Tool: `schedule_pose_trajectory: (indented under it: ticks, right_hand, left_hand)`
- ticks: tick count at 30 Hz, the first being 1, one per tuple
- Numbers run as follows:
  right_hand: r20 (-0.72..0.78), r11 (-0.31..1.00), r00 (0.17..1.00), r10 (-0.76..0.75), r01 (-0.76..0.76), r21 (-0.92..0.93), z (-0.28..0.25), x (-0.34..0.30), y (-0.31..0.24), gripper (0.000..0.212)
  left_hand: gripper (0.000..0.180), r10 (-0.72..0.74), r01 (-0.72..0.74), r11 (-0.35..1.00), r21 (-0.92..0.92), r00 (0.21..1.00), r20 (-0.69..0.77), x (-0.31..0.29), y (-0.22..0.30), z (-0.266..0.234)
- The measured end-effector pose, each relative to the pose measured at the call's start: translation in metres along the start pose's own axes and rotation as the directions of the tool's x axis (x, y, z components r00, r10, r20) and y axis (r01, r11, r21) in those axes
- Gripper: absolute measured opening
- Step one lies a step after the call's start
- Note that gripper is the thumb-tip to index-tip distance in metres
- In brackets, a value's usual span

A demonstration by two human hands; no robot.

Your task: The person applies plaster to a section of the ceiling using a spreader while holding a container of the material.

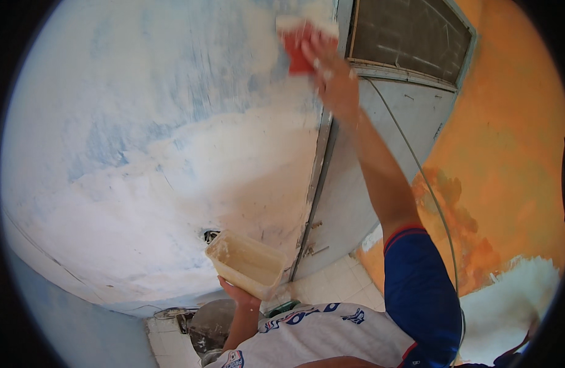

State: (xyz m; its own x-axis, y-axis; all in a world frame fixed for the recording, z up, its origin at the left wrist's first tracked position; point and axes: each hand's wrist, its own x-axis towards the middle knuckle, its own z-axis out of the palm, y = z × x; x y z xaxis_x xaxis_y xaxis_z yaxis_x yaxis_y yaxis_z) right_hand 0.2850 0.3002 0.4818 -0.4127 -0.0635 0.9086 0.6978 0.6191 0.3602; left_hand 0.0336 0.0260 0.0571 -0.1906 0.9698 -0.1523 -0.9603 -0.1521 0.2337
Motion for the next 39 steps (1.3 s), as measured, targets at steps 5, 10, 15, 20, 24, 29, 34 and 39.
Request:
schedule_pose_trajectory:
  ticks: [5,10,15,20,24,29,34,39]
  right_hand:
    - [0.334,0.982,0.94,0.073,-0.126,0.14,0.012,-0.221,-0.107,0.062]
    - [0.191,0.95,0.967,0.167,-0.21,0.233,-0.024,-0.179,-0.128,0.055]
    - [-0.109,0.995,0.989,0.102,-0.098,0.033,-0.027,-0.046,-0.049,0.067]
    - [0.137,0.978,0.976,0.169,-0.184,0.104,0.014,-0.157,-0.084,0.058]
    - [0.345,0.936,0.898,0.273,-0.33,0.119,0.003,-0.278,-0.175,0.051]
    - [0.173,0.891,0.91,0.377,-0.407,0.2,-0.016,-0.22,-0.162,0.057]
    - [0.006,0.962,0.964,0.265,-0.265,0.061,-0.008,-0.116,-0.104,0.064]
    - [0.284,0.97,0.932,0.224,-0.241,0.025,0.016,-0.228,-0.153,0.071]
  left_hand:
    - [0.076,-0.052,0.052,0.999,0.005,0.999,-0.016,-0.001,-0.003,0.01]
    - [0.075,-0.023,0.023,1.0,-0.007,1.0,-0.015,-0.001,0.002,0.017]
    - [0.075,-0.054,0.054,0.999,0.004,0.997,-0.045,0.0,-0.001,0.008]
    - [0.074,-0.024,0.029,0.999,0.035,0.993,-0.118,-0.002,-0.001,0.016]
    - [0.074,0.002,0.005,0.999,0.043,0.987,-0.158,-0.001,-0.002,0.009]
    - [0.073,-0.004,0.007,0.999,0.032,0.993,-0.115,-0.002,-0.002,0.013]
    - [0.073,-0.052,0.058,0.998,0.04,0.991,-0.119,-0.004,0.002,0.016]
    - [0.074,-0.081,0.09,0.994,0.058,0.987,-0.141,-0.001,0.003,0.003]
